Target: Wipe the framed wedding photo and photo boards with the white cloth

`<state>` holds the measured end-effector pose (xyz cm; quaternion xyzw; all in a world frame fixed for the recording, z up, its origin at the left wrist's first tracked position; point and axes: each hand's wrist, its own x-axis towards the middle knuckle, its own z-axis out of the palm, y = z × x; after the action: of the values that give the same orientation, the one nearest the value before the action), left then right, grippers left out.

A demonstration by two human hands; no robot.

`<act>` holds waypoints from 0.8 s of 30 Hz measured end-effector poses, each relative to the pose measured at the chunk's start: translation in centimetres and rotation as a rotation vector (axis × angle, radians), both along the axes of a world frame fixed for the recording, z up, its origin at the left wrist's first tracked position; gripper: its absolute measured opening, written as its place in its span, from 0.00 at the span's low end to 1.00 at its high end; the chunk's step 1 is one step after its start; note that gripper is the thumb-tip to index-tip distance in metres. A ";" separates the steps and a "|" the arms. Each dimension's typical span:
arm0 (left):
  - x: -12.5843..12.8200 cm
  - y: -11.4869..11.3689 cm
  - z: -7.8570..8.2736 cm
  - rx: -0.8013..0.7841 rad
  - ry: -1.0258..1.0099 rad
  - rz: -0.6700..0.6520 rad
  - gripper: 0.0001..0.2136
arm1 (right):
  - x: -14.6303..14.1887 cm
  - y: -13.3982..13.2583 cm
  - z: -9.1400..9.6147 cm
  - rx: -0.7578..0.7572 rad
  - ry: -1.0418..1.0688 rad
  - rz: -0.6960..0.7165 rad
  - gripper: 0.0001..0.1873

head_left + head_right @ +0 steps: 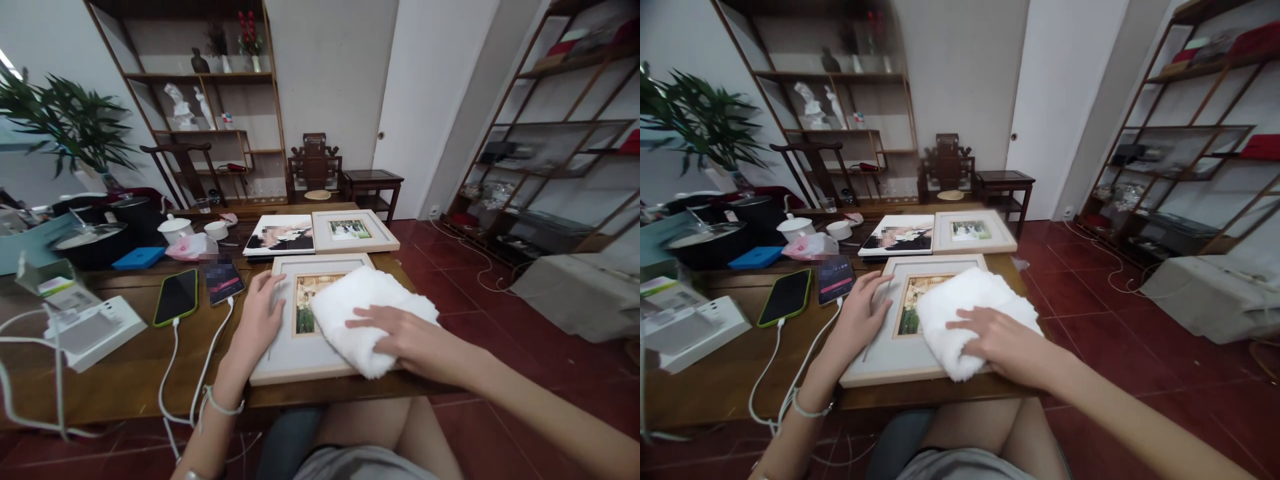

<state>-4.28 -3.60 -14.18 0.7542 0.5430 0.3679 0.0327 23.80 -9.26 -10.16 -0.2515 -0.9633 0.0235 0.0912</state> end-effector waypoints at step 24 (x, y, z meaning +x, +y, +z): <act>-4.1 -3.9 10.6 -0.315 -0.969 0.564 0.14 | 4.9 -0.2 -4.8 0.225 0.203 -0.118 0.26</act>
<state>-8.43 -7.52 -3.54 0.3120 0.6941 0.5804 0.2899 28.73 -9.50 -14.99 -0.2925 -0.9292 -0.0645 0.2166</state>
